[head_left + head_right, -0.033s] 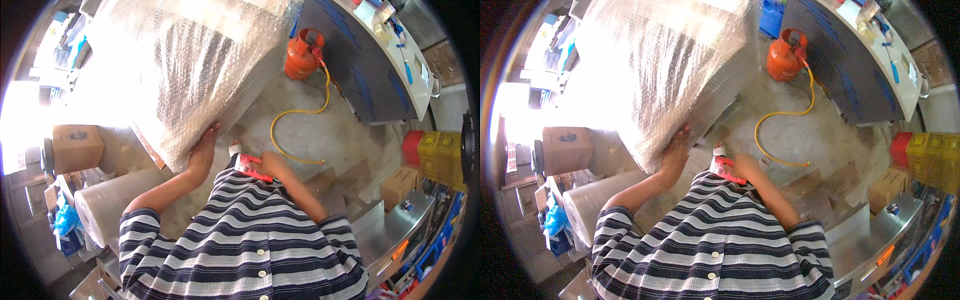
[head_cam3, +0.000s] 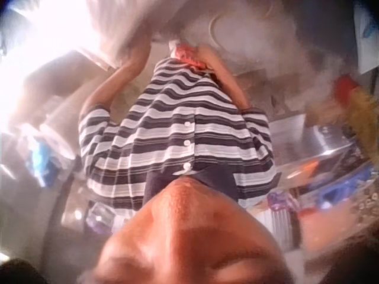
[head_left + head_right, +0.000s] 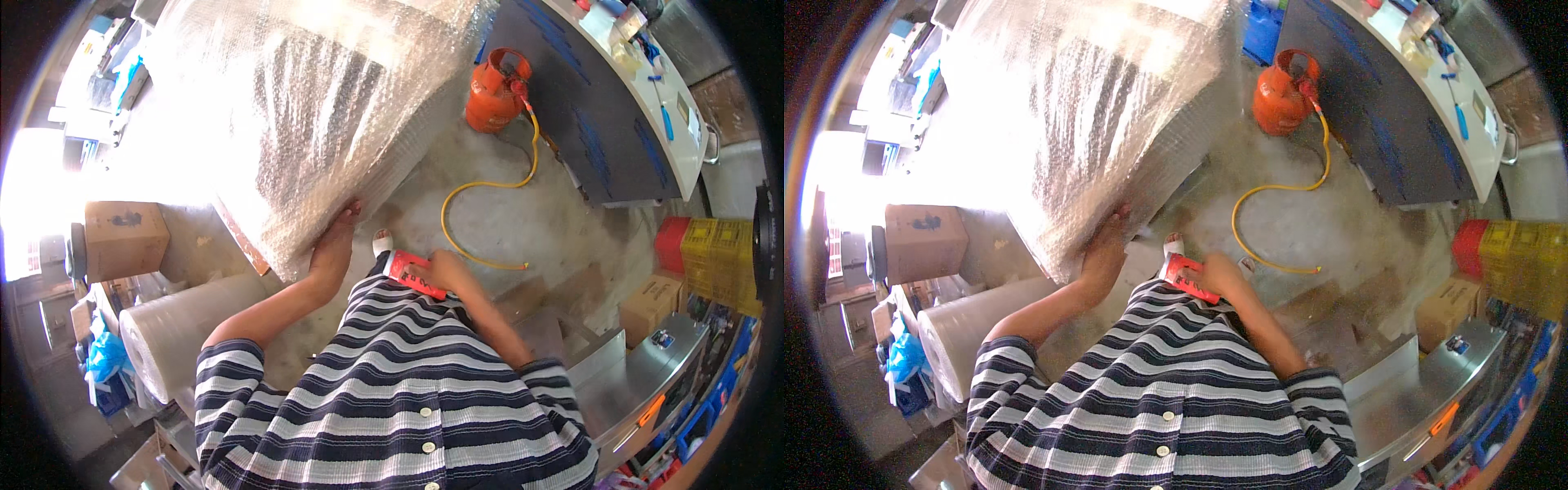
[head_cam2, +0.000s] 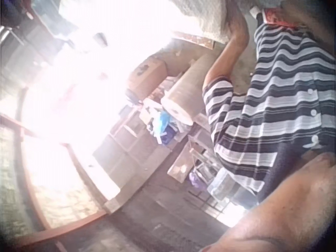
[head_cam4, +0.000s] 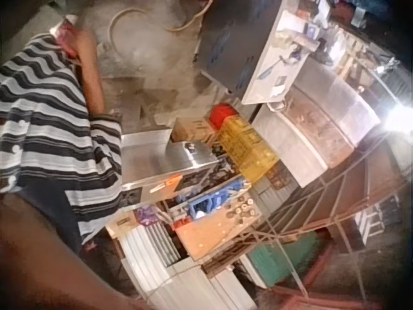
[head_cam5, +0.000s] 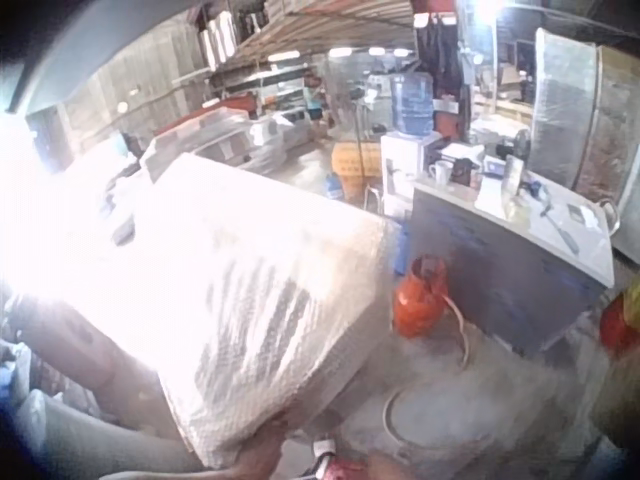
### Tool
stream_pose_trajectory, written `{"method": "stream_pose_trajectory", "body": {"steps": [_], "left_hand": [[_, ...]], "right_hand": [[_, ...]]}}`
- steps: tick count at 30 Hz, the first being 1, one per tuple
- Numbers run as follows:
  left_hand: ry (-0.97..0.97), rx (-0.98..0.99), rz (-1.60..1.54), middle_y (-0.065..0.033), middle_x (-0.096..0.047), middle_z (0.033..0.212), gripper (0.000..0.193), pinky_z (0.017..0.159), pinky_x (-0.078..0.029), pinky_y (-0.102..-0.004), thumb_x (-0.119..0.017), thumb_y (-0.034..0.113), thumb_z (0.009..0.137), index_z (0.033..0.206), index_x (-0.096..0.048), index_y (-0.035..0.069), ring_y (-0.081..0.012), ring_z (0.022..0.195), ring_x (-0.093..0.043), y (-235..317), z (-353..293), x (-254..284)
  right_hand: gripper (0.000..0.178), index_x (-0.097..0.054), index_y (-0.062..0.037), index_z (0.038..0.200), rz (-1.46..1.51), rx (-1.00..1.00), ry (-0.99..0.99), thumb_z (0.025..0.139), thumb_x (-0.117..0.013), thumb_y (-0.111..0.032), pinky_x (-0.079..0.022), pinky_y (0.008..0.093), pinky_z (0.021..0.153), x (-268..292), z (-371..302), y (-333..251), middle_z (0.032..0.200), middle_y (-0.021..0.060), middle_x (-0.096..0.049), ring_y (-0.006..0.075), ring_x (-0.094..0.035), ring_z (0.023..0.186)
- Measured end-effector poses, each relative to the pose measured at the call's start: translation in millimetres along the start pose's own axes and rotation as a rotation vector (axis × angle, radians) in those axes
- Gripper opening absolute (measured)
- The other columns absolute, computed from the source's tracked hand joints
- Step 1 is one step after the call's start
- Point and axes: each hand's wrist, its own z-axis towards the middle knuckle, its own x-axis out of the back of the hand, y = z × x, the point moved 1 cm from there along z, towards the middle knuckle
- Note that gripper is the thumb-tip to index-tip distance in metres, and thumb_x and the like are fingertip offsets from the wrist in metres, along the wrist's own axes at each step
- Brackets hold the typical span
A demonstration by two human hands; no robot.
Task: The person wraps a large rectangular object with bubble wrap and secures it with packing tape using a handheld dispenser. They smooth the wrap, cut tape, and seal edges around the item.
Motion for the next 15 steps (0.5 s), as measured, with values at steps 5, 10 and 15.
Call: {"method": "stream_pose_trajectory", "body": {"steps": [5, 10, 15], "left_hand": [[0.032, -0.07, -0.111, -0.0193, -0.02, 0.168, 0.076, 0.129, -0.005, -0.0453, -0.052, 0.038, 0.097, 0.155, -0.033, -0.008, -0.0331, 0.157, -0.011, -5.3, 10.7, -3.1], [0.674, -0.083, -0.911, -0.0206, -0.02, 0.167, 0.084, 0.128, -0.013, -0.0477, -0.061, 0.044, 0.097, 0.158, -0.027, -0.003, -0.0333, 0.156, -0.019, -66.3, -14.4, 53.4], [0.174, 0.285, -1.049, -0.0234, -0.013, 0.168, 0.099, 0.128, -0.005, -0.0488, -0.051, 0.063, 0.097, 0.161, -0.014, -0.003, -0.0347, 0.157, -0.01, -118.3, -19.9, 47.8]], "right_hand": [[0.064, -0.075, 0.0028, 0.077, 0.219, -0.094, 0.131, 0.084, -0.072, -0.06, -0.055, 0.0455, 0.064, 3.2, -6.3, 19.9, 0.071, 0.0209, -0.071, 0.0369, -0.072, 0.069], [0.063, -0.073, 0.0059, 0.077, 0.357, -0.086, 0.253, 0.087, -0.073, -0.057, -0.05, 0.0424, 0.059, 14.8, -27.0, 45.8, 0.063, 0.0176, -0.067, 0.0253, -0.068, 0.06], [0.056, -0.073, 0.0044, 0.077, 0.424, -0.168, 0.32, 0.09, -0.074, -0.05, -0.05, 0.0367, 0.06, 34.2, -36.6, 54.2, 0.063, 0.0113, -0.067, 0.0165, -0.065, 0.061]]}}
